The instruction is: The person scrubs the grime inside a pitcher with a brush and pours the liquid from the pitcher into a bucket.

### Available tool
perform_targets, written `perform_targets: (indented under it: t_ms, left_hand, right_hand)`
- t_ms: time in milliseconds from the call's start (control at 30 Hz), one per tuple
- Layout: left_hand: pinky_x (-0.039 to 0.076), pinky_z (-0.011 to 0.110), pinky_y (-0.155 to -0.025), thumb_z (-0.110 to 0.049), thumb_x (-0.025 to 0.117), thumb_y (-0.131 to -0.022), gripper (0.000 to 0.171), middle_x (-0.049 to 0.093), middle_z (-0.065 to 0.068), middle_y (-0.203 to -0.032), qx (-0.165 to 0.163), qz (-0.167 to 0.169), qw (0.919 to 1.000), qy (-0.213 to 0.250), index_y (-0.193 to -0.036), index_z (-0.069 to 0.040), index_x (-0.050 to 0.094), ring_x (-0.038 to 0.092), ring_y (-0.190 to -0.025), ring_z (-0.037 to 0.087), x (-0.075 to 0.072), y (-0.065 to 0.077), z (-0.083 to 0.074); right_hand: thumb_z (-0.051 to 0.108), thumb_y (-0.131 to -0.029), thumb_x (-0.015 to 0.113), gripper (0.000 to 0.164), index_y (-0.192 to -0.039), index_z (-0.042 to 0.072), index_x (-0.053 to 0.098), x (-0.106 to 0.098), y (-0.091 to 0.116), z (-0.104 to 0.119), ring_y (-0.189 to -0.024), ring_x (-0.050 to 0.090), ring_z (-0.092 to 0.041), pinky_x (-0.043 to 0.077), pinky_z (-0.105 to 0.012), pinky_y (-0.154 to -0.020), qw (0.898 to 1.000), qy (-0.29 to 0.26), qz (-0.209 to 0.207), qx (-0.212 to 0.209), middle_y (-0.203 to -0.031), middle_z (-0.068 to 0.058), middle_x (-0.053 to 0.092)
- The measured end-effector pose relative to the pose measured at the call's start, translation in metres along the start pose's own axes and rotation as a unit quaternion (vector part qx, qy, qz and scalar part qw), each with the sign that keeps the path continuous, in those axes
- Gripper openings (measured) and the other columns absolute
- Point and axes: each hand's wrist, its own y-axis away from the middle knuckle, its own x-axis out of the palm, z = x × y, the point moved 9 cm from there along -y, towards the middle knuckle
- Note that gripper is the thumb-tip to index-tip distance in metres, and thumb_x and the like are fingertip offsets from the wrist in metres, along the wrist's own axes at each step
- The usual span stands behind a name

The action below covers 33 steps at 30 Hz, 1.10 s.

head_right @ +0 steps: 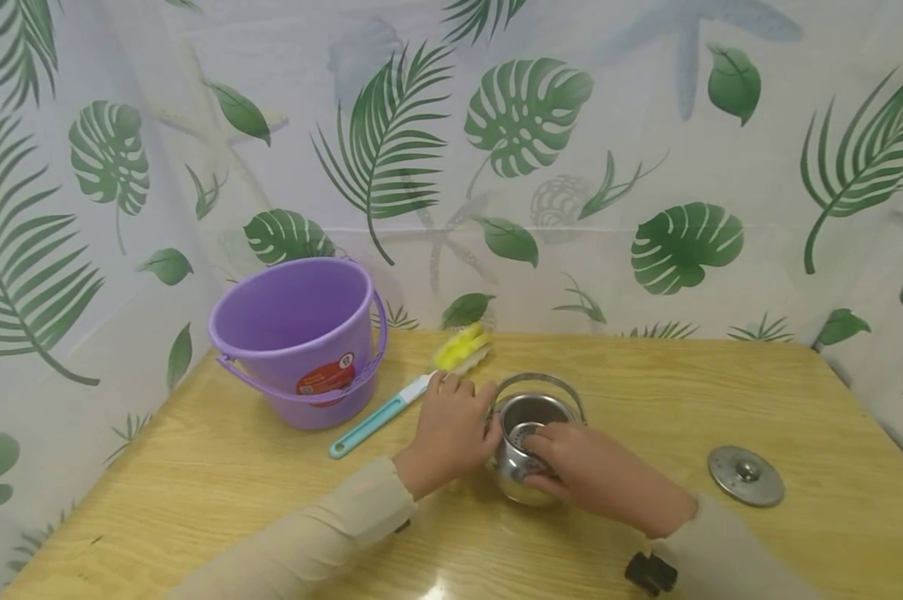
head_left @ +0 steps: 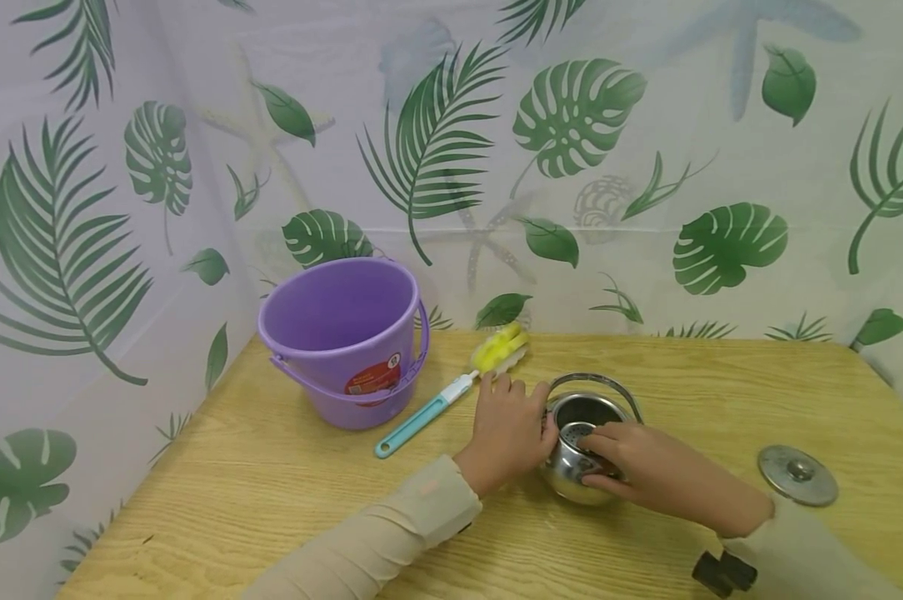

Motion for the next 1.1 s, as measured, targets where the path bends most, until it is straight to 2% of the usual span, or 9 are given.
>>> perform_targets:
  t_ms: [400, 733, 900, 1100]
  left_hand:
    - [0.041, 0.042, -0.094, -0.037, 0.051, -0.089, 0.029, 0.069, -0.001, -0.085, -0.001, 0.006, 1.0000, -0.001, -0.109, -0.021, 0.062, 0.061, -0.086, 0.019, -0.001, -0.001, 0.000]
    - [0.041, 0.042, -0.094, -0.037, 0.051, -0.089, 0.028, 0.068, -0.001, -0.084, -0.001, -0.002, 1.0000, 0.003, -0.109, -0.021, 0.062, 0.061, -0.086, 0.019, -0.004, 0.000, 0.000]
    - [0.040, 0.042, -0.094, -0.038, 0.051, -0.089, 0.028, 0.068, -0.001, -0.084, -0.004, 0.002, 1.0000, 0.005, -0.109, -0.021, 0.062, 0.060, -0.085, 0.019, -0.003, 0.000, 0.000]
    - [0.040, 0.042, -0.095, -0.038, 0.051, -0.089, 0.029, 0.068, 0.000, -0.086, -0.005, 0.009, 0.9999, 0.005, -0.110, -0.022, 0.062, 0.060, -0.087, 0.019, -0.002, 0.000, 0.000]
  right_hand:
    - [0.022, -0.080, 0.072, 0.021, -0.093, 0.006, 0.068, -0.006, -0.005, -0.002, -0.071, 0.062, -0.009, 0.051, -0.026, -0.060, 1.000, -0.009, -0.002, 0.013, -0.082, 0.001, 0.066]
    - [0.010, -0.082, 0.069, 0.002, -0.083, 0.009, 0.067, -0.008, -0.011, -0.005, -0.064, 0.054, -0.003, 0.047, -0.023, -0.056, 1.000, -0.015, 0.009, 0.018, -0.072, 0.006, 0.060]
    - [0.007, -0.079, 0.070, 0.005, -0.082, 0.009, 0.067, -0.009, -0.009, -0.004, -0.064, 0.056, -0.006, 0.047, -0.023, -0.056, 1.000, -0.002, -0.005, 0.015, -0.073, 0.004, 0.061]
    - [0.005, -0.074, 0.074, 0.010, -0.083, 0.007, 0.068, -0.012, -0.003, -0.001, -0.068, 0.061, -0.012, 0.050, -0.025, -0.059, 0.998, 0.019, -0.051, 0.008, -0.076, 0.001, 0.063]
